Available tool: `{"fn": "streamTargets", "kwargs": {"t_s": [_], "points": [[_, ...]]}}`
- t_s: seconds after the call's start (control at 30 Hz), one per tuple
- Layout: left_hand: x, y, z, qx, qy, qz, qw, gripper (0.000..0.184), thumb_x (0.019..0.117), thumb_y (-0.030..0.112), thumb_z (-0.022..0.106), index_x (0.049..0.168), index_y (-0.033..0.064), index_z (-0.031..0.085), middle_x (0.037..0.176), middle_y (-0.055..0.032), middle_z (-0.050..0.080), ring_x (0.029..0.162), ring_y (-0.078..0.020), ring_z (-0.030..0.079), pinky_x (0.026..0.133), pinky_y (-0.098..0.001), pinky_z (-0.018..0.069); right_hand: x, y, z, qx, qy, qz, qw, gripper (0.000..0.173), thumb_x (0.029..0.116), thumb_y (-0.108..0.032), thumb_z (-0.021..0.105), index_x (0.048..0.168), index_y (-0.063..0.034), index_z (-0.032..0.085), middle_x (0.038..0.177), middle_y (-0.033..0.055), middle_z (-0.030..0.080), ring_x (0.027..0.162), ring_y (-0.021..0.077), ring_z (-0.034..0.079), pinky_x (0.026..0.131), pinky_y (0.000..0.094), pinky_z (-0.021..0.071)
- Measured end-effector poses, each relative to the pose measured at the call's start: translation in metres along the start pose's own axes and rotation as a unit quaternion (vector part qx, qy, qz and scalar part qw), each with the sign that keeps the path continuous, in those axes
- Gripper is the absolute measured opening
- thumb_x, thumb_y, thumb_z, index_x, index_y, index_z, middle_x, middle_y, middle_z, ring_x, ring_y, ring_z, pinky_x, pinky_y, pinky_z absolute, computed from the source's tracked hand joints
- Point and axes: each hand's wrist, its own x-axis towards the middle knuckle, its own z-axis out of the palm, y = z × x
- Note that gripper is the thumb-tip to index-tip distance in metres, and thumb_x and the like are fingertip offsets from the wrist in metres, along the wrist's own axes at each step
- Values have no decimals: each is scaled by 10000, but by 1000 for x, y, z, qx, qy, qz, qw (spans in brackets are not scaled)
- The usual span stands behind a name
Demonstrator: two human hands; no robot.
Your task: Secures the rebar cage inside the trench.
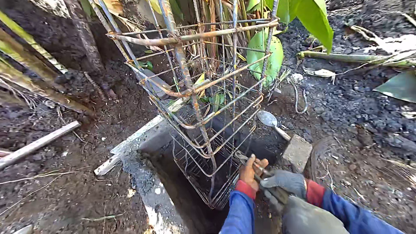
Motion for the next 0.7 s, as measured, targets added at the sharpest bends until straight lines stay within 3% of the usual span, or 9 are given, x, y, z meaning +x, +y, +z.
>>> {"fn": "streamTargets", "kwargs": {"t_s": [0.07, 0.13, 0.2, 0.3, 0.37, 0.47, 0.53, 0.6, 0.7], "points": [[7, -6, 13, -42, 48, 39, 997, 333, 1081, 220, 530, 1087, -111, 566, 954, -255, 721, 880, -350, 745, 825, -458, 630, -13, -13, 5, -287, 176, 5, 942, 727, 769, -567, 809, 1333, -174, 574, 1127, 113, 691, 997, 289, 686, 856, 555, 577], [15, -9, 35, -66, 107, 53, 991, 330, 1080, 221, 532, 1105, -108, 557, 932, -248, 704, 815, -317, 727, 767, -432, 624, -18, -17, 18, -466, 294, 14, 834, 856, 768, -403, 802, 1504, -135, 457, 1289, 224, 630, 1138, 432, 645, 899, 648, 539], [16, -8, 50, -53, 141, 46, 987, 347, 1085, 248, 520, 1131, -95, 548, 941, -239, 702, 797, -301, 723, 749, -425, 621, -12, -16, 25, -518, 376, 24, 767, 639, 834, -233, 748, 1422, -96, 538, 1216, 265, 653, 1079, 486, 661, 829, 662, 548], [2, -1, 30, 109, 114, 43, 987, 469, 1075, 362, 543, 1172, -93, 604, 1030, -217, 723, 930, -288, 715, 868, -456, 586, -9, -27, 4, -396, 237, 74, 884, 451, 919, -405, 675, 1272, -131, 623, 1131, 182, 698, 1012, 383, 693, 839, 618, 564], [-9, -1, 4, 181, 87, 21, 979, 513, 1043, 456, 572, 1149, -35, 675, 1069, -180, 724, 1007, -285, 696, 924, -488, 564, -4, -6, -6, -154, 78, 24, 985, 402, 908, -433, 741, 1107, -87, 682, 864, 113, 683, 708, 239, 664, 643, 449, 579], [-18, -5, -6, 80, 21, -15, 996, 436, 1073, 364, 522, 1216, -32, 634, 1128, -186, 731, 1036, -292, 714, 908, -451, 581, 5, 30, 8, 272, -194, -6, 943, 240, 967, -292, 627, 1096, -90, 626, 815, 31, 632, 629, 122, 629, 570, 295, 580], [-13, -6, 9, -5, 0, 13, 1000, 416, 1111, 286, 439, 1099, -95, 604, 1079, -254, 741, 1013, -355, 744, 908, -460, 608, -2, 27, 5, 238, -151, -29, 959, 334, 949, -342, 688, 1140, -73, 640, 881, 85, 669, 720, 181, 680, 668, 372, 622], [-8, -13, 20, -57, 7, 35, 998, 397, 1120, 262, 419, 1052, -101, 563, 1046, -269, 733, 1000, -368, 742, 927, -468, 606, -23, 12, -1, -33, 45, -55, 997, 555, 822, -451, 813, 1249, -139, 647, 994, 108, 719, 852, 229, 710, 774, 453, 613], [0, -19, 44, -82, 97, 63, 990, 379, 1118, 269, 440, 1128, -96, 543, 1007, -234, 706, 891, -306, 728, 841, -431, 614, -27, 5, 13, -401, 289, -14, 869, 901, 729, -519, 826, 1494, -204, 469, 1275, 166, 659, 1125, 379, 668, 884, 624, 565]]}}
